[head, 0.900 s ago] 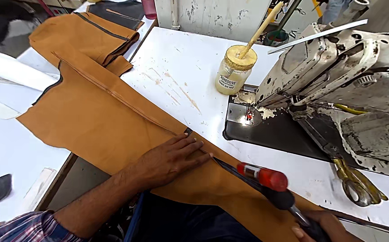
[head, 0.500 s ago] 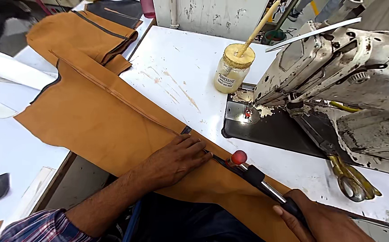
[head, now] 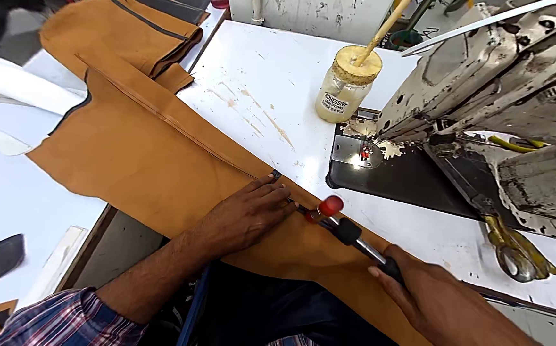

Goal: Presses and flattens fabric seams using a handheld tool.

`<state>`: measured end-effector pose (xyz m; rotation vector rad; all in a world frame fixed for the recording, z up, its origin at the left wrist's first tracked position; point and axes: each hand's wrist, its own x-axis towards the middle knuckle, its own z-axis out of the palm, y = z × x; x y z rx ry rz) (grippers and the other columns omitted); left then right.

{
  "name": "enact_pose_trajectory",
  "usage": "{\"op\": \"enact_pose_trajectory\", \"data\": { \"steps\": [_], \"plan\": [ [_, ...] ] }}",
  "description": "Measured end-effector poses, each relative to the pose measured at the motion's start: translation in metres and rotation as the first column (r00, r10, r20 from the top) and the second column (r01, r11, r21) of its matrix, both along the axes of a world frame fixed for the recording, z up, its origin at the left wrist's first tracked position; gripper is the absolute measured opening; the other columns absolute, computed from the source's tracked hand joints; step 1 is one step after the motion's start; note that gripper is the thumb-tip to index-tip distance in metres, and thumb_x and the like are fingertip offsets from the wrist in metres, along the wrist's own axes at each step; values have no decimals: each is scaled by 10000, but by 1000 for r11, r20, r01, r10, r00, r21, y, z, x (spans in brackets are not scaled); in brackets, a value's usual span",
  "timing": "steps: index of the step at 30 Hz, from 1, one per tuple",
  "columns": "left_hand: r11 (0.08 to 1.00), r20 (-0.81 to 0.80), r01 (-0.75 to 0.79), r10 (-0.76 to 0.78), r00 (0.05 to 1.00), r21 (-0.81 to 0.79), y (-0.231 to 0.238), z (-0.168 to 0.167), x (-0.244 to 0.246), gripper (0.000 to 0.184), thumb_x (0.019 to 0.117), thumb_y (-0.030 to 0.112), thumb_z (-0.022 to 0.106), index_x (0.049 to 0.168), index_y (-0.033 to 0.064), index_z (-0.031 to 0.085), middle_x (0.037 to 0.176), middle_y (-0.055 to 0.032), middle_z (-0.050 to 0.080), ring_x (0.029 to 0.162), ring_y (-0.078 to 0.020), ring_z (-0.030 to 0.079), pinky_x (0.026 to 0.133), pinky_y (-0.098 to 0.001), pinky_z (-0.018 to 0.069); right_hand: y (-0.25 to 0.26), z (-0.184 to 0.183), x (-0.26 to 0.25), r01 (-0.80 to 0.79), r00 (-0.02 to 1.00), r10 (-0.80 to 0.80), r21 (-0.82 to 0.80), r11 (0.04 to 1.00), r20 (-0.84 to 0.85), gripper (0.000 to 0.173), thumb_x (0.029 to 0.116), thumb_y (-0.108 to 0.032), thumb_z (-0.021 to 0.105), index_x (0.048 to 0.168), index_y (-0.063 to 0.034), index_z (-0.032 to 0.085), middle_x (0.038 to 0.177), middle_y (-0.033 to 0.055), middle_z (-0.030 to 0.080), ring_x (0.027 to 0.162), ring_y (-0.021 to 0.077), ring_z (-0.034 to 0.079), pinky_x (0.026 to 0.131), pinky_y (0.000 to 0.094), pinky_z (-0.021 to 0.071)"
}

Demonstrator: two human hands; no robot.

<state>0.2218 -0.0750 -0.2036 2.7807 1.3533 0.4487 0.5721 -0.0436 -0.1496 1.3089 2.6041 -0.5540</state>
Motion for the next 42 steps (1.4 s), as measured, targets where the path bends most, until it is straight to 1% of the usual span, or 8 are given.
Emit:
{"op": "enact_pose_trajectory", "data": {
  "steps": [9, 13, 17, 21, 25, 29, 34, 42],
  "plan": [
    [993, 30, -105, 104, 994, 52, -4, -5, -13, 353, 1067, 272, 486, 1288, 99, 699, 1394, -141, 614, 1371, -280, 537, 1212, -476, 365, 9, -6, -13, -51, 998, 57, 164, 985, -33, 462, 1036, -557, 340, 996, -167, 584, 610, -54, 509, 512, 143, 567, 432, 337, 458],
    [985, 72, -162, 158, 985, 55, -7, -7, -19, 384, 1072, 341, 485, 1274, 105, 710, 1396, -145, 608, 1372, -294, 533, 1205, -480, 374, 9, -12, -25, -11, 967, 75, 256, 967, -243, 468, 1049, -561, 353, 979, -151, 567, 583, -85, 456, 467, 81, 476, 398, 284, 388],
    [984, 74, -171, 167, 983, 56, -7, -5, -22, 392, 1066, 361, 497, 1281, 115, 713, 1432, -142, 586, 1399, -289, 507, 1223, -489, 349, 18, -4, -35, -86, 996, 88, 132, 988, -10, 441, 1042, -554, 344, 998, -180, 573, 635, -53, 517, 549, 140, 585, 469, 333, 479],
    [973, 72, -217, 212, 975, 75, -9, -5, -23, 393, 1062, 373, 498, 1277, 127, 715, 1426, -153, 590, 1377, -312, 526, 1200, -528, 362, 16, -9, -44, -14, 954, 91, 260, 965, -287, 420, 1054, -535, 362, 975, -168, 549, 593, -102, 438, 481, 52, 460, 415, 253, 376],
    [974, 65, -221, 218, 974, 43, -9, -5, -21, 400, 1066, 379, 479, 1295, 145, 709, 1444, -134, 580, 1388, -305, 514, 1199, -532, 361, 22, -3, -46, -73, 996, 77, 115, 991, -35, 418, 1045, -537, 366, 998, -175, 571, 634, -51, 516, 544, 136, 580, 471, 328, 482],
    [976, 82, -217, 213, 974, 32, -9, -7, -22, 392, 1066, 374, 480, 1285, 145, 713, 1435, -134, 584, 1383, -307, 516, 1195, -539, 362, 19, -4, -52, -19, 944, 114, 293, 956, -310, 424, 1052, -531, 370, 996, -156, 560, 601, -103, 448, 482, 44, 460, 417, 245, 379],
    [968, 68, -250, 249, 966, 1, -4, -3, -21, 425, 1061, 415, 465, 1268, 115, 684, 1385, -114, 612, 1335, -265, 562, 1173, -501, 402, 28, -7, -57, -55, 994, 59, -51, 997, 94, 406, 1059, -531, 379, 1089, -166, 555, 703, -10, 566, 634, 186, 635, 556, 369, 529],
    [948, 93, -312, 317, 944, -69, -4, 2, -24, 502, 1024, 510, 509, 1234, 79, 656, 1312, -101, 622, 1290, -244, 571, 1115, -406, 458, 22, -17, -54, -46, 998, 48, -33, 998, 49, 475, 1052, -582, 326, 1077, -167, 555, 692, -22, 542, 607, 166, 609, 523, 347, 505]
  ]
}}
